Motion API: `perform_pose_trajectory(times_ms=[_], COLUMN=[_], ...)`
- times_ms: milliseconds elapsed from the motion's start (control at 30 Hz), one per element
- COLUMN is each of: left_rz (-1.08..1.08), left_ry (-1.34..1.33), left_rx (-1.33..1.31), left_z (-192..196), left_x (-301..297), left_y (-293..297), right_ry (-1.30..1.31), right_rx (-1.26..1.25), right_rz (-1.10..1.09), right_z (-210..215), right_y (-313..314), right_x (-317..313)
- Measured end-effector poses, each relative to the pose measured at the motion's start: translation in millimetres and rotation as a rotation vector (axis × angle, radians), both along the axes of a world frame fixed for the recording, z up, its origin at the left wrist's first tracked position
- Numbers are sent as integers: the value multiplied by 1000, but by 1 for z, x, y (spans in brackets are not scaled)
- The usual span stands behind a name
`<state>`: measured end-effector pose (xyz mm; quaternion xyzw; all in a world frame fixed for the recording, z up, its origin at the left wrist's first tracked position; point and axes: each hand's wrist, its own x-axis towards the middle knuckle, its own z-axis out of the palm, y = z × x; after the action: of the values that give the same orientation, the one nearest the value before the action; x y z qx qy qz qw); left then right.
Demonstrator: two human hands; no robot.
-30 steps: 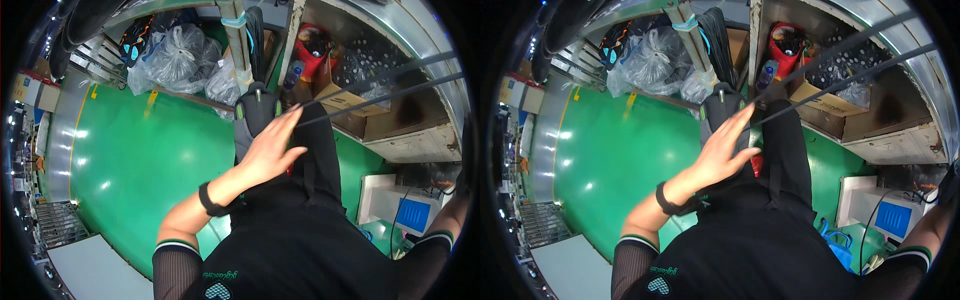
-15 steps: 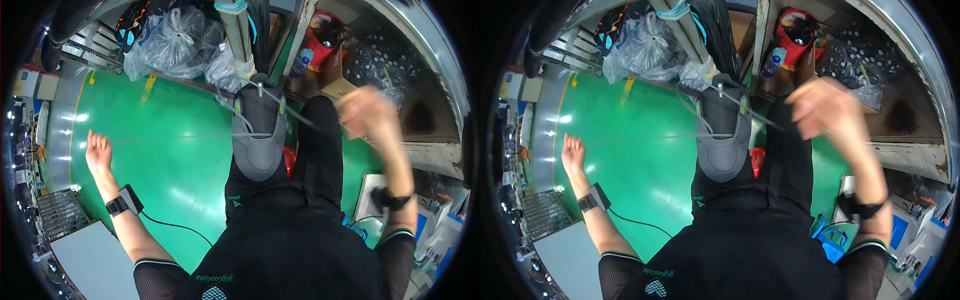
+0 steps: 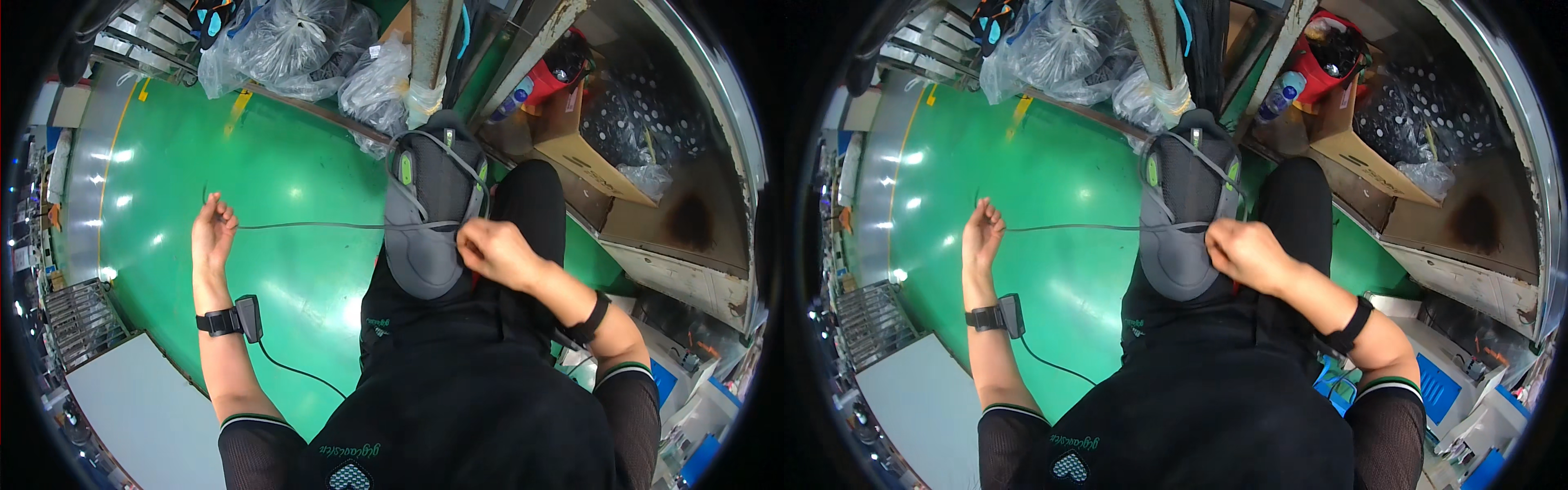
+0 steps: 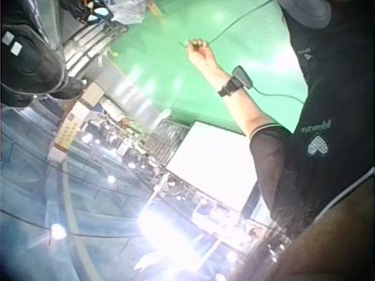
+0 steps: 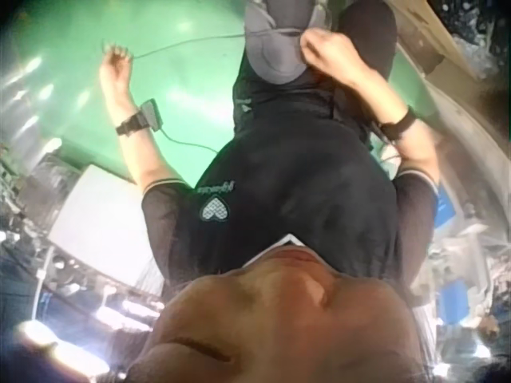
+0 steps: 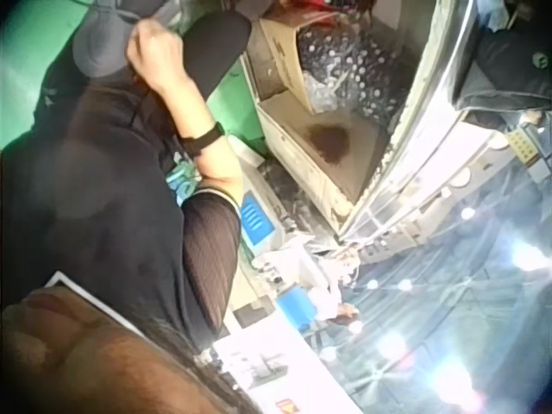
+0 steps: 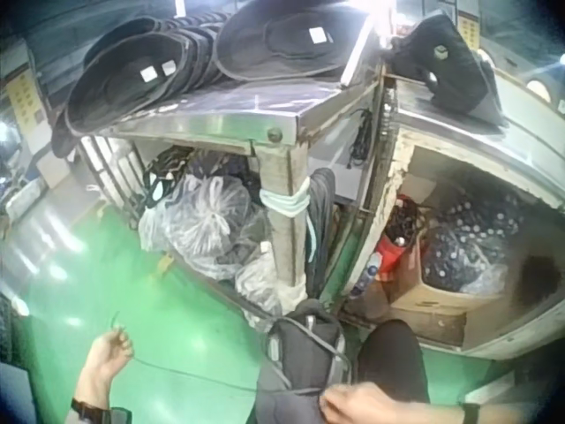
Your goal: Manually lacing a grey and black athletic shoe in a manufacturing facility.
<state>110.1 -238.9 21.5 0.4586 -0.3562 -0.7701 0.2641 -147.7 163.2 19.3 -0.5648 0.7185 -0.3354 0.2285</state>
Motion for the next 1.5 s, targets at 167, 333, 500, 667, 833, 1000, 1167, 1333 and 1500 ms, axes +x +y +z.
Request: perform_pose_trajectory(times_ms=[167,333,500,667,833,1000,1167,1333,1500], left_rz=[7,711,389,-274,-821,-711,-680,-285,45], left_ry=[-101,-287,-675,-576,-362,-273,-179,-449,-1798], left_rx=[-34,-294,-573,-952,-731,-1014,-640,-1045,-1460], left_z=[2,63,-13,-89,-19,-7,-1,6,98], left_x=[20,224,221,35,-124,-115,-113,-34,165], left_y=[-38,-174,-134,44,190,217,224,105,-58], right_ry=[412,51,-396,-444,-170,-180,-517,-489,-621], right_rx=[-197,-305,-335,-750,-863,-172,-49,-13,-52], right_rz=[-130,-124,-661,-1338,-1665,-1476,-724,-609,-554], right_z=[-18,-37,19,46,65,-29,-6,-47,-59], right_y=[4,-1,66,330,638,298,30,-1,-3], right_x=[-3,4,-34,-175,-149,-95,-8,8,7])
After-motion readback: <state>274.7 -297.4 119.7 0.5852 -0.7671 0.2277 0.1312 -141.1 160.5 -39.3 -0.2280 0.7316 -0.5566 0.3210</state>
